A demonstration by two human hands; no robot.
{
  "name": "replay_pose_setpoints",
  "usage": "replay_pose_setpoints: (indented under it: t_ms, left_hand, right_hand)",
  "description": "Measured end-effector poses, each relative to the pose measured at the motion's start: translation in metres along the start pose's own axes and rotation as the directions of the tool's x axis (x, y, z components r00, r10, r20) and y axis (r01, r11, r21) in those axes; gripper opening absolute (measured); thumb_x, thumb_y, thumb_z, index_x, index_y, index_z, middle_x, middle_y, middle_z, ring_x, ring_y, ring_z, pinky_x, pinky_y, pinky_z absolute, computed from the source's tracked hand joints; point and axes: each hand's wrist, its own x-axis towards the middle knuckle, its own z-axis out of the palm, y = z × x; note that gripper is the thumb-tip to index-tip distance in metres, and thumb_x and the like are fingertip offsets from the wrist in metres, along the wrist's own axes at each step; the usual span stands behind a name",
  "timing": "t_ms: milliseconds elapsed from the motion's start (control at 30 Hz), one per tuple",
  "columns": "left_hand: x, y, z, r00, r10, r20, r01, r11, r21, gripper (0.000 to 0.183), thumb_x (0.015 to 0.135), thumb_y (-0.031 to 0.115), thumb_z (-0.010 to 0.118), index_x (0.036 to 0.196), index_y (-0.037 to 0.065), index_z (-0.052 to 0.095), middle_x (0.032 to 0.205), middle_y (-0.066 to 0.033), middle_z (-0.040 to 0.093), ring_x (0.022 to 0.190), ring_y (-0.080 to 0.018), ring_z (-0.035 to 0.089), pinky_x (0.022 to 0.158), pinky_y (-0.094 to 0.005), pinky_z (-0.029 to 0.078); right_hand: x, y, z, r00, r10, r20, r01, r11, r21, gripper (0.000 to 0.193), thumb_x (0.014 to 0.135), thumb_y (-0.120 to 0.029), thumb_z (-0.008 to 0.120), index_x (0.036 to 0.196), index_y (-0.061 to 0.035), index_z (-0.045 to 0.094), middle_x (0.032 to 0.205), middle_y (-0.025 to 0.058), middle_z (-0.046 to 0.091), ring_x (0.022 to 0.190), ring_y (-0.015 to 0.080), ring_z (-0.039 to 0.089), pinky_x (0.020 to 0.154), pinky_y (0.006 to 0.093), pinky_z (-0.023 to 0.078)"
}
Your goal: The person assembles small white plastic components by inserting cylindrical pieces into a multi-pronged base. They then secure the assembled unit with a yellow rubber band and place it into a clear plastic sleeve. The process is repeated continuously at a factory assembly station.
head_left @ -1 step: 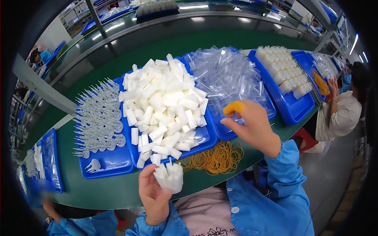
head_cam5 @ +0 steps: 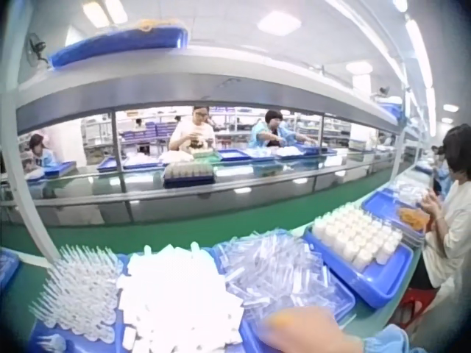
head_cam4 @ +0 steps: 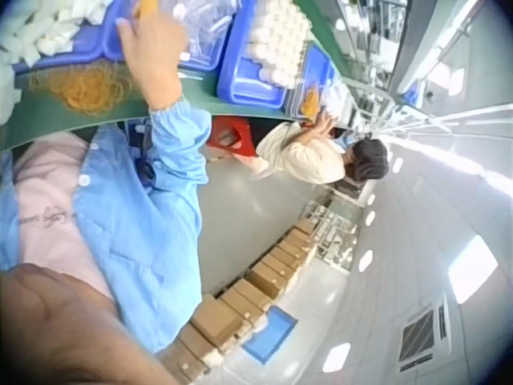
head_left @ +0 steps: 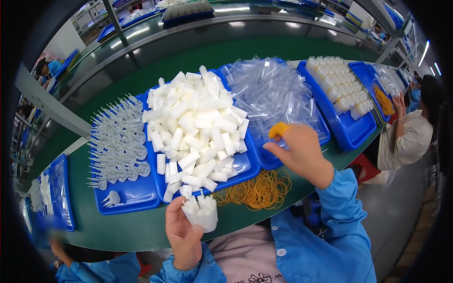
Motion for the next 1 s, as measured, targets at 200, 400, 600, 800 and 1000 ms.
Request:
replay_pose_setpoints:
  t_ms: [200,400,600,800,1000]
  left_hand:
    - [0.0,0.003,0.006,0.996,-0.087,-0.011,0.083,0.977,-0.198,0.062,0.076,0.004,0.06,0.132,0.002,0.035,0.127,-0.0136,0.048,0.119,-0.0238,0.048,0.1,-0.0378,0.038]
    - [0.001,0.001,-0.001,0.998,-0.062,-0.021,0.057,0.982,-0.181,0.06,0.078,0.007,0.059,0.133,0.0,0.034,0.13,-0.0138,0.046,0.121,-0.0248,0.047,0.101,-0.0385,0.038]
    - [0.002,-0.003,-0.003,0.993,-0.114,-0.033,0.108,0.985,-0.133,0.067,0.082,0.024,0.059,0.138,0.002,0.03,0.123,-0.0148,0.051,0.104,-0.0269,0.058,0.08,-0.037,0.053]
    - [-0.003,-0.008,-0.001,0.999,-0.001,0.033,0.004,0.996,-0.085,0.057,0.081,0.005,0.055,0.134,-0.001,0.035,0.126,-0.0171,0.05,0.115,-0.0267,0.052,0.095,-0.0389,0.044]
    - [-0.003,-0.013,-0.008,0.952,0.166,0.257,-0.195,0.977,0.091,0.044,0.079,-0.007,0.06,0.122,-0.005,0.049,0.124,-0.0185,0.049,0.116,-0.0256,0.05,0.099,-0.0369,0.039]
  right_hand:
    - [-0.006,0.024,0.047,0.985,0.144,0.092,-0.102,0.93,-0.354,0.022,0.077,-0.025,0.065,0.087,-0.0055,0.06,0.075,0.0109,0.06,0.065,0.0301,0.062,0.058,0.0401,0.047]
    - [-0.012,0.009,0.011,0.992,0.117,-0.051,-0.127,0.951,-0.281,0.016,0.074,-0.008,0.06,0.09,-0.0048,0.062,0.08,0.01,0.06,0.069,0.0274,0.063,0.057,0.0389,0.049]
    - [-0.014,0.007,-0.011,0.972,0.137,-0.189,-0.103,0.978,0.183,0.027,0.081,-0.007,0.061,0.108,-0.005,0.062,0.082,0.0078,0.059,0.068,0.0223,0.06,0.058,0.0332,0.047]
    - [-0.029,-0.029,-0.02,0.97,0.243,-0.017,-0.102,0.466,0.879,0.022,0.083,0.0,0.056,0.105,-0.0002,0.061,0.083,0.0038,0.057,0.074,0.01,0.056,0.064,0.0244,0.044]
    - [-0.028,-0.057,-0.022,0.999,0.007,0.034,-0.033,0.442,0.896,0.019,0.075,0.003,0.063,0.094,0.0008,0.061,0.089,0.0076,0.057,0.076,0.0129,0.054,0.067,0.0248,0.044]
